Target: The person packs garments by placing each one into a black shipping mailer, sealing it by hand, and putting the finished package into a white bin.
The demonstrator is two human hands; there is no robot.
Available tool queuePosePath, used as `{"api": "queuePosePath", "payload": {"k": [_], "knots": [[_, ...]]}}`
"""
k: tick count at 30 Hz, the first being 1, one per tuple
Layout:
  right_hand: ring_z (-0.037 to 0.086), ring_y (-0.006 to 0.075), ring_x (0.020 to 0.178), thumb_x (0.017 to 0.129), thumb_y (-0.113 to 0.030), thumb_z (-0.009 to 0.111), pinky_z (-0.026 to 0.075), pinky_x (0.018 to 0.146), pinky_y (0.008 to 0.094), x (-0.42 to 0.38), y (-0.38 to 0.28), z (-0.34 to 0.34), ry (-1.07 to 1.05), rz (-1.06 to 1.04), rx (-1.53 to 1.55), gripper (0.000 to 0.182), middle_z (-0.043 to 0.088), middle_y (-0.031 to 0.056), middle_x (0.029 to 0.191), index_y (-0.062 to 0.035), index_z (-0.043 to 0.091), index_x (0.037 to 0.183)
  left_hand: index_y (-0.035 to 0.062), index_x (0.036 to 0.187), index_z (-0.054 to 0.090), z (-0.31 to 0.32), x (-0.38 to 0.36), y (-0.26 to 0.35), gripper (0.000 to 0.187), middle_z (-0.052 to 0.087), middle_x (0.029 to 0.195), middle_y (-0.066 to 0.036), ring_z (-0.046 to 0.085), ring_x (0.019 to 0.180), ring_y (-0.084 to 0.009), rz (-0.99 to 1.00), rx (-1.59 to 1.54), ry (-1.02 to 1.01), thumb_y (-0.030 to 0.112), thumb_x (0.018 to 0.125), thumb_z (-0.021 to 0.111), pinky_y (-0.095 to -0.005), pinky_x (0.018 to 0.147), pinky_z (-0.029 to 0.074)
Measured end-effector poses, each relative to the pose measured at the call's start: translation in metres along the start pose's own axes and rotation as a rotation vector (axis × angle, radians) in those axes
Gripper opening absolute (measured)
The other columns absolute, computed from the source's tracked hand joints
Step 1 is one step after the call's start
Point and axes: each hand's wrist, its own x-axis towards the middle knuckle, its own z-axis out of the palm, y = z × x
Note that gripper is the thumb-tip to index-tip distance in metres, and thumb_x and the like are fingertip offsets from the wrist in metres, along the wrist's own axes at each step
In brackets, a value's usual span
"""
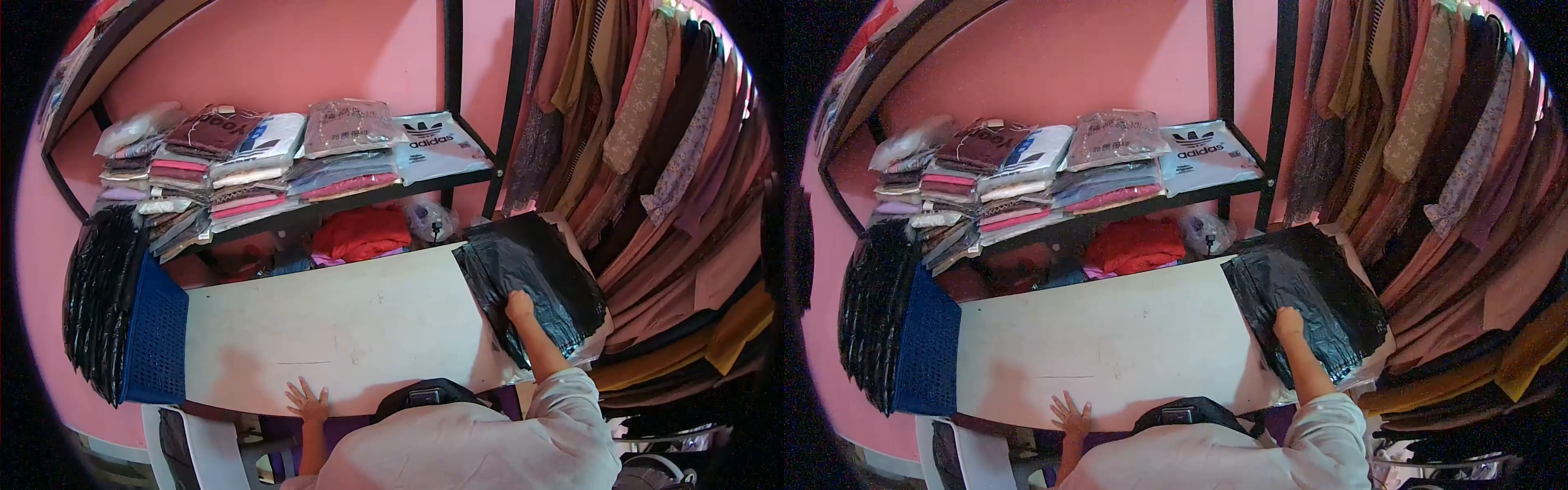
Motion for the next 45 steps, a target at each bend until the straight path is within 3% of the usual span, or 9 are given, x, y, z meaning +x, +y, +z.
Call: {"api": "queuePosePath", "payload": {"k": [6,8,11,18,24,30,36,38,45], "knots": [[0.059,0.0376,0.074,0.068,-0.023,0.061,0.05,0.067,0.0394,0.032,0.05,0.034,0.175,0.104,0.201,0.019,0.062,0.018,0.077,-0.0051,0.065,0.072,0.0163,0.139,0.004,-0.006,0.001,0.0,0.086,-0.011,0.142,-0.019,-0.01,0.129,-0.0428,0.004,0.013,-0.059,0.06,0.077,0.044,-0.0656,0.094,-0.001],[0.06,0.0309,0.06,0.066,-0.024,0.068,0.049,0.056,0.0377,0.049,0.081,0.071,0.245,-0.059,0.174,0.017,0.062,0.0142,0.066,-0.0073,0.066,0.071,0.0162,0.139,0.004,-0.01,-0.002,0.004,0.086,-0.011,0.142,-0.02,-0.01,0.129,-0.0432,0.012,0.001,-0.061,0.06,0.077,0.044,-0.0658,0.094,-0.001],[0.051,0.0147,0.05,0.067,-0.015,0.074,0.04,0.045,0.0328,0.047,0.086,0.072,-0.002,0.421,0.83,0.013,0.059,0.0028,0.062,-0.0063,0.064,0.068,0.0158,0.139,0.004,-0.003,0.0,-0.002,0.086,-0.011,0.142,-0.02,-0.01,0.128,-0.0437,0.023,-0.004,-0.044,0.059,0.077,0.044,-0.0661,0.094,0.0],[0.061,0.0239,0.071,0.074,-0.029,0.065,0.047,0.065,0.0359,0.021,0.064,0.074,0.193,0.642,0.973,0.023,0.064,0.0101,0.077,-0.0056,0.065,0.076,0.0142,0.139,0.004,-0.001,0.003,-0.002,0.085,-0.013,0.141,-0.021,-0.011,0.128,-0.0444,0.021,0.049,-0.045,0.057,0.077,0.044,-0.0663,0.094,0.001],[0.055,0.0362,0.073,0.071,-0.009,0.055,0.045,0.066,0.0414,0.007,-0.013,0.002,0.57,0.032,0.526,0.007,0.059,0.017,0.071,-0.0029,0.058,0.07,0.0087,0.138,0.01,-0.011,0.005,0.002,0.084,-0.001,0.141,-0.023,-0.003,0.127,-0.0458,0.036,0.026,-0.055,0.054,0.077,0.047,-0.0683,0.092,-0.001],[0.056,0.0339,0.087,0.069,-0.006,0.054,0.044,0.075,0.0398,-0.048,-0.174,-0.015,0.153,-0.381,0.662,0.006,0.06,0.018,0.082,-0.0022,0.058,0.069,-0.0042,0.132,0.017,-0.011,0.045,0.045,0.087,0.021,0.134,-0.023,0.018,0.126,-0.0351,0.552,-0.501,-0.065,0.043,0.074,0.061,-0.0471,0.098,0.027],[0.045,0.0316,0.11,0.08,-0.017,0.053,0.036,0.091,0.0397,-0.099,-0.255,0.027,-0.334,-1.019,0.753,0.014,0.055,0.0194,0.106,-0.004,0.058,0.084,-0.0029,0.13,0.022,-0.007,0.051,0.116,0.08,0.048,0.113,-0.014,0.051,0.097,-0.0223,0.228,-0.904,-0.227,0.025,0.072,0.07,-0.0346,0.084,0.041],[0.04,0.0313,0.116,0.082,-0.021,0.052,0.032,0.096,0.0395,-0.108,-0.256,0.027,-0.52,-1.0,0.713,0.021,0.05,0.0196,0.115,-0.0034,0.057,0.092,-0.0036,0.123,0.033,0.07,0.108,0.072,0.067,0.053,0.106,-0.015,0.054,0.094,-0.0229,0.454,-0.841,0.136,0.012,0.069,0.07,-0.0331,0.083,0.041],[0.034,0.037,0.119,0.07,-0.013,0.063,0.03,0.1,0.0421,-0.11,-0.202,0.052,0.041,-0.876,0.563,0.041,0.041,0.0205,0.124,-0.0016,0.052,0.108,-0.004,0.108,0.048,0.004,0.09,0.045,0.046,0.057,0.097,-0.014,0.055,0.092,-0.026,0.31,-0.696,0.188,0.0,0.066,0.067,-0.0315,0.083,0.04]]}}
